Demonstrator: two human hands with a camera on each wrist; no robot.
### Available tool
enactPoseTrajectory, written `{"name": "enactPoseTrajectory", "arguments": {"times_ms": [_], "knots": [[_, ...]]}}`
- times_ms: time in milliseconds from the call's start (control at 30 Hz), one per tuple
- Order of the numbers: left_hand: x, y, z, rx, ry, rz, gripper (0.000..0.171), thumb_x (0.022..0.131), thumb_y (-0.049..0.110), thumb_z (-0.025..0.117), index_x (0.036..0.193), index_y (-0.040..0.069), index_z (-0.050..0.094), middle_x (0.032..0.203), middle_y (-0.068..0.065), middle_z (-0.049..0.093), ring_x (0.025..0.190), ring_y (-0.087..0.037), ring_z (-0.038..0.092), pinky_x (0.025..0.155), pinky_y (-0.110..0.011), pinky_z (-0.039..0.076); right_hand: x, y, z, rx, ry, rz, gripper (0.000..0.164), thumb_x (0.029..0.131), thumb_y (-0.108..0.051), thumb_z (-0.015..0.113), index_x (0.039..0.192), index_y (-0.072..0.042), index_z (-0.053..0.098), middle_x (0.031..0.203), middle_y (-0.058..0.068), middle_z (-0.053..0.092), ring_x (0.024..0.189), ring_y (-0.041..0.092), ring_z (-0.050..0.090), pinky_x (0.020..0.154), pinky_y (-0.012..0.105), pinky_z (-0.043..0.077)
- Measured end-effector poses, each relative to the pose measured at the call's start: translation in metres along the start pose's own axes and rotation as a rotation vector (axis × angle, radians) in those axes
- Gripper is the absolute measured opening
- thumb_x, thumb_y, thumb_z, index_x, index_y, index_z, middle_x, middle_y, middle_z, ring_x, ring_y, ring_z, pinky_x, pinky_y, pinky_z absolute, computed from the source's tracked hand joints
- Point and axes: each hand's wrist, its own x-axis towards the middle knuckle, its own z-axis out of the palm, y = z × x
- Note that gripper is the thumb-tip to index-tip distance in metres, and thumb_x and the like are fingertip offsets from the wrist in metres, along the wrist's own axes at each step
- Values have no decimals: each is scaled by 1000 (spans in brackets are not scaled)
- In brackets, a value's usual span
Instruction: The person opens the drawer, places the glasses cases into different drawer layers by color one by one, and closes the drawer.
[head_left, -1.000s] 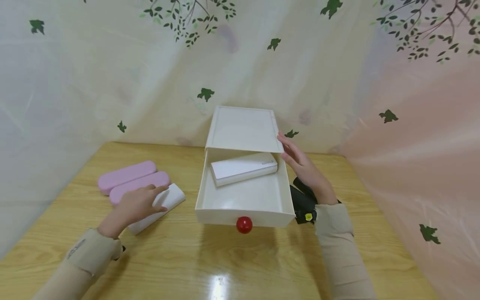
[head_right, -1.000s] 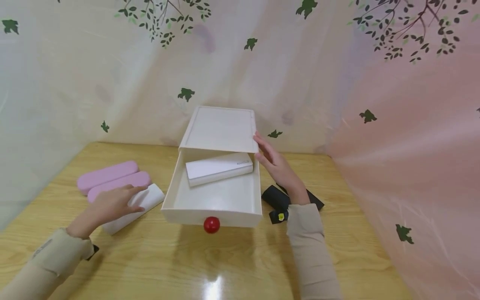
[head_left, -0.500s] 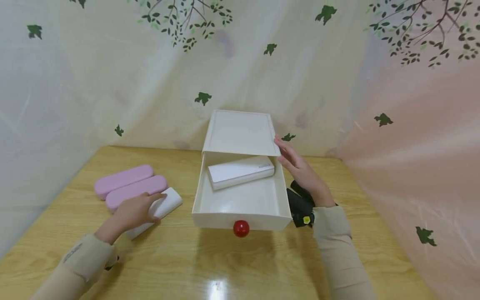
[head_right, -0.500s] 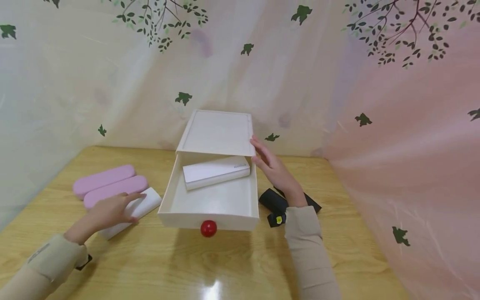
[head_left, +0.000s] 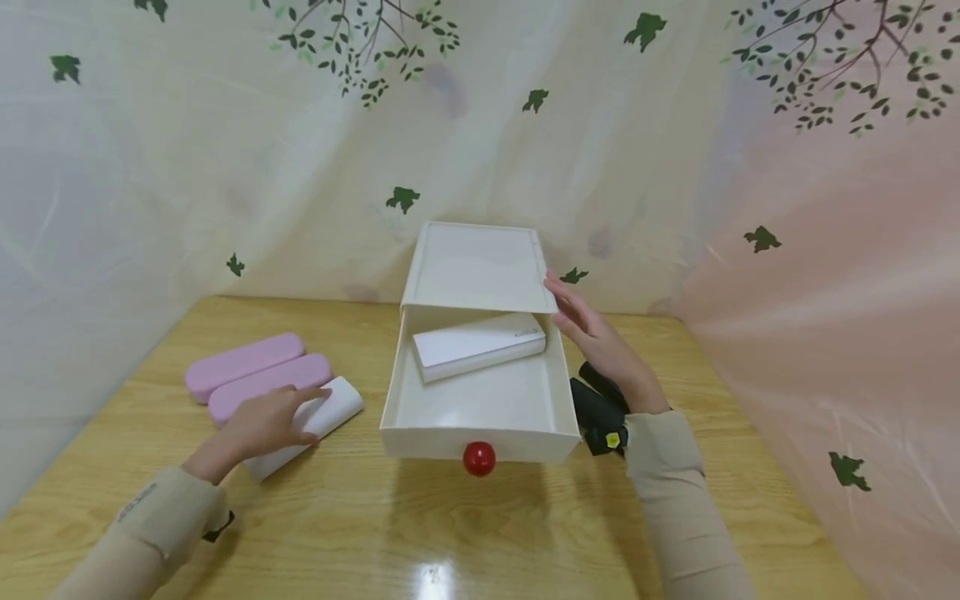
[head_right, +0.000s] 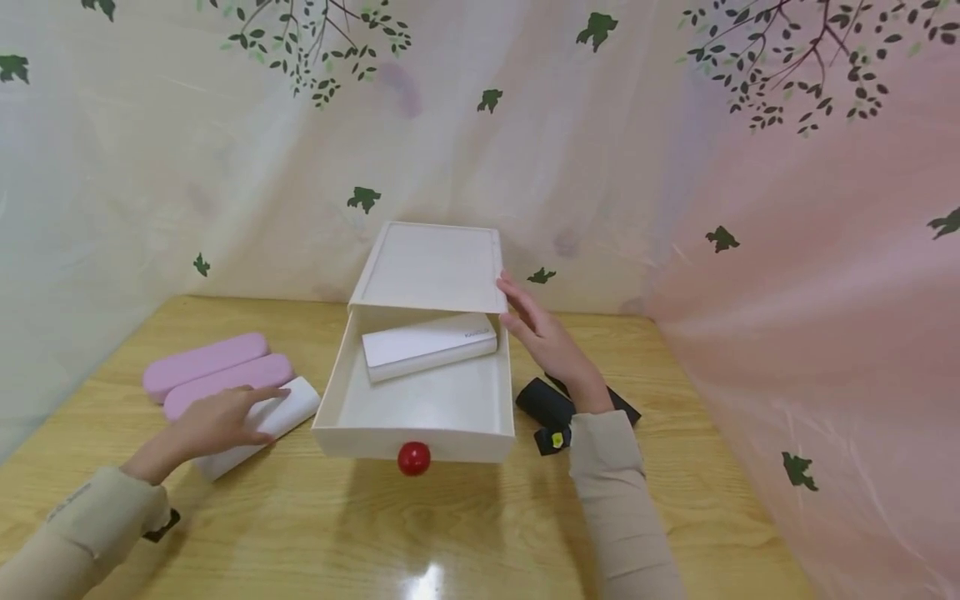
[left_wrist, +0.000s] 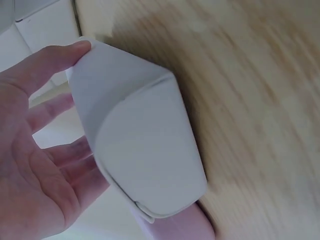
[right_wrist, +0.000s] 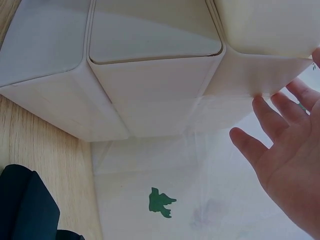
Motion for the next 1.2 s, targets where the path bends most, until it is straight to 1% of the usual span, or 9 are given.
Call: {"name": "enactPoseTrajectory", "arguments": {"times_ms": [67, 167, 300, 433, 600, 733, 867, 967, 1200], "knots": [[1, 1, -2, -10, 12, 1, 68, 71, 31, 83, 130, 9, 59, 94, -16, 65, 67, -15, 49, 46, -28, 40, 0, 0, 0, 2, -5, 0, 54, 104, -15, 41, 155, -12, 22, 165, 1, 7, 152, 23, 7, 119, 55, 22], [2, 3, -9, -17, 59, 20, 65, 72, 30, 83, 129, 8, 60, 94, -16, 66, 67, -14, 49, 46, -26, 39, 0, 0, 0, 11, -9, 3, 54, 104, -14, 41, 155, -12, 21, 165, 2, 6, 152, 24, 8, 119, 54, 22], [2, 10, -25, -5, 134, 67, 63, 74, 28, 81, 129, 7, 60, 99, -19, 68, 69, -15, 53, 48, -25, 40, 0, 0, 1, 16, -9, 3, 54, 104, -14, 40, 155, -11, 21, 165, 4, 6, 152, 25, 9, 119, 54, 23], [2, 19, -40, 16, 184, 96, 62, 75, 29, 80, 130, 10, 60, 104, -20, 67, 68, -15, 55, 46, -24, 41, 0, 0, 1, 14, -7, 9, 54, 104, -14, 40, 155, -11, 21, 165, 2, 6, 152, 25, 9, 119, 54, 22], [0, 32, -59, 54, 248, 130, 61, 73, 30, 79, 129, 15, 61, 95, -12, 64, 64, -12, 51, 43, -22, 37, 0, 0, 1, 20, -4, 13, 54, 105, -13, 40, 155, -10, 21, 165, 3, 6, 152, 26, 10, 119, 54, 21], [-4, 42, -73, 85, 295, 165, 62, 72, 29, 80, 129, 16, 61, 96, -13, 66, 69, -16, 55, 48, -25, 42, 1, -1, 1, 17, -4, 15, 54, 105, -14, 40, 155, -10, 21, 165, 3, 6, 151, 26, 10, 119, 54, 22], [-9, 51, -87, 74, 299, 165, 63, 73, 28, 79, 132, 18, 59, 104, -14, 66, 66, -15, 55, 49, -26, 42, 1, -2, 1, 11, -10, 13, 54, 105, -15, 40, 155, -11, 20, 165, 1, 5, 152, 26, 10, 119, 54, 22], [-13, 57, -96, 60, 284, 152, 64, 75, 29, 78, 134, 20, 57, 109, -15, 65, 59, -12, 51, 45, -25, 39, 1, -2, 0, 12, -14, 10, 54, 105, -15, 40, 155, -12, 20, 165, 1, 5, 152, 25, 9, 119, 54, 22], [-15, 68, -112, 81, 265, 131, 64, 77, 36, 77, 136, 23, 55, 116, -14, 65, 70, -18, 59, 46, -28, 42, 1, -1, 1, 23, -15, 12, 54, 105, -14, 39, 155, -12, 20, 165, 1, 4, 152, 25, 9, 119, 54, 21]]}}
